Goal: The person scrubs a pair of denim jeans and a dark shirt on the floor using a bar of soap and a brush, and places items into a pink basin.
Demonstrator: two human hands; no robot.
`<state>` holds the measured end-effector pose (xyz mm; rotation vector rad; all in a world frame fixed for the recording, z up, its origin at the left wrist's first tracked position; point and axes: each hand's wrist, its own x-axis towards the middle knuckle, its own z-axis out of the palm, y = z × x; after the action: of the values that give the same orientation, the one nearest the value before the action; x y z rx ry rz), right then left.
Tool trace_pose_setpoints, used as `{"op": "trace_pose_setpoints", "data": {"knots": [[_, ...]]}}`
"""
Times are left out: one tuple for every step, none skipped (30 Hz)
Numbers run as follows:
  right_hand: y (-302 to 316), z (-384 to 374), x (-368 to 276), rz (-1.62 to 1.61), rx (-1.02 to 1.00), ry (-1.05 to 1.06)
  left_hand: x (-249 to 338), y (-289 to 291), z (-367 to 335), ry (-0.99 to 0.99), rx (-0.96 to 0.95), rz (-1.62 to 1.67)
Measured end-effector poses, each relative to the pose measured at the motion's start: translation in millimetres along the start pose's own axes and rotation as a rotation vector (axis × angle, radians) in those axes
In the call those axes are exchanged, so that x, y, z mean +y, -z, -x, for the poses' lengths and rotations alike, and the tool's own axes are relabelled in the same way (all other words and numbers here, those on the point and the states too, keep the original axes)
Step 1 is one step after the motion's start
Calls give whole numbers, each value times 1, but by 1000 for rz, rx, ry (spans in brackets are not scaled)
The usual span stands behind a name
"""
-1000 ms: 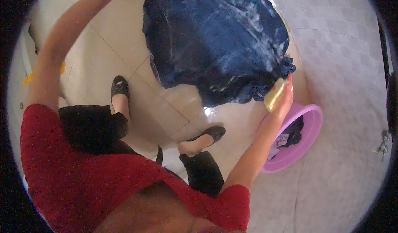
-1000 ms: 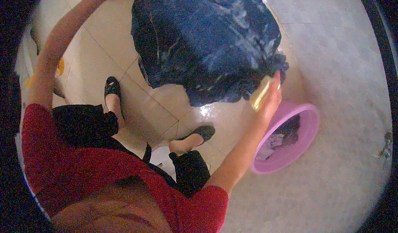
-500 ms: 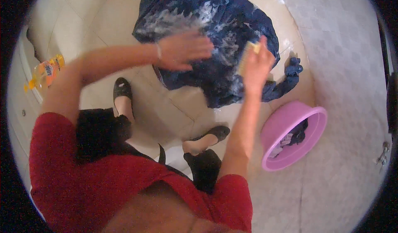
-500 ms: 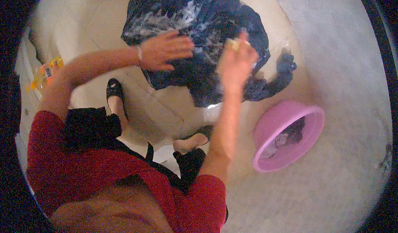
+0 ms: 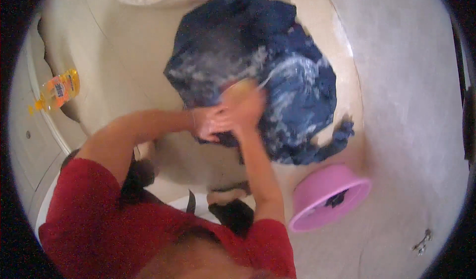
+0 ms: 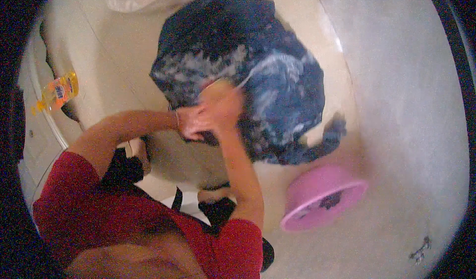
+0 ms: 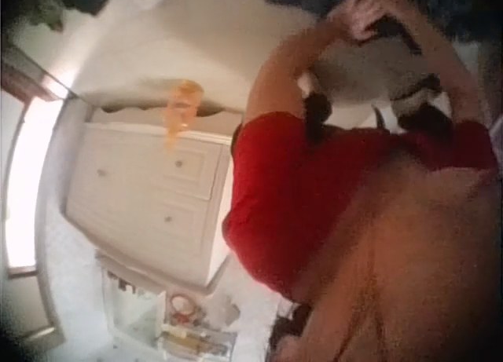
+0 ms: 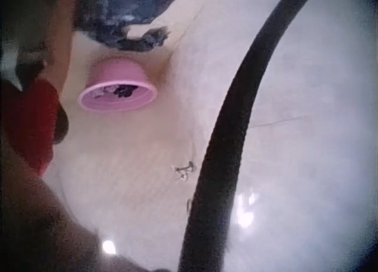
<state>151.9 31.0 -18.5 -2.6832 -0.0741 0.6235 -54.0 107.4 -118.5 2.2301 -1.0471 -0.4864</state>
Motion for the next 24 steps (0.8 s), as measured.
{"op": "trace_pose_setpoints", "data": {"knots": [[5, -16, -8, 35, 32, 110, 4, 13, -8, -20, 17, -10], [8, -36, -15, 72, 61, 223, 2, 27, -14, -35, 35, -19], [6, -52, -13, 121, 62, 329, 2, 34, -16, -49, 73, -61], [6, -66, -7, 172, 62, 422, -1, 34, -19, -64, 88, -14], [14, -108, 7, 219, 414, 662, -4, 36, -26, -93, 79, 8], [17, -138, 21, 263, 757, 902, -4, 40, -31, -113, 66, 35], [4, -129, 16, 226, 773, 864, -6, 44, -30, -101, 88, -20], [-14, -109, 16, 192, 790, 822, 0, 41, -25, -82, 94, -8], [-41, -84, 8, 217, 686, 737, 1, 35, -19, -69, 95, 16], [-63, -59, 2, 258, 587, 645, 0, 25, -13, -62, 86, 32], [-80, -34, -1, 316, 500, 549, -1, -23, -1, -71, 420, 73], [-76, -43, 7, 334, 460, 772, 2, 26, -20, 57, -7, 340], [-74, -45, 10, 333, 396, 998, 0, 37, -18, 3, 59, 201], [-70, -46, 21, 337, 314, 1213, 0, 38, -18, -61, 125, 80], [-24, -92, -6, 497, 258, 1006, 0, 38, -18, -68, 116, 113], [2, -128, 8, 403, 525, 900, -2, 42, -26, -102, 81, 116], [8, -148, 12, 236, 695, 978, -4, 42, -31, -121, 66, 120], [-1, -139, 11, 186, 774, 999, -5, 42, -31, -103, 63, 126], [-13, -106, 4, 155, 649, 830, -4, 40, -26, -83, 94, 138], [-27, -55, -3, 125, 539, 662, -4, 24, -18, -81, 97, 133], [-29, -35, -4, 98, 453, 614, -4, -1, -15, -24, 76, 282], [-31, -15, -1, 74, 370, 550, 1, 4, -10, 73, 92, 511], [-20, -27, 8, 90, 340, 474, 3, 11, -7, 162, 138, 736], [-8, -35, 24, 109, 293, 399, 3, 25, -11, 152, 131, 741]]}}
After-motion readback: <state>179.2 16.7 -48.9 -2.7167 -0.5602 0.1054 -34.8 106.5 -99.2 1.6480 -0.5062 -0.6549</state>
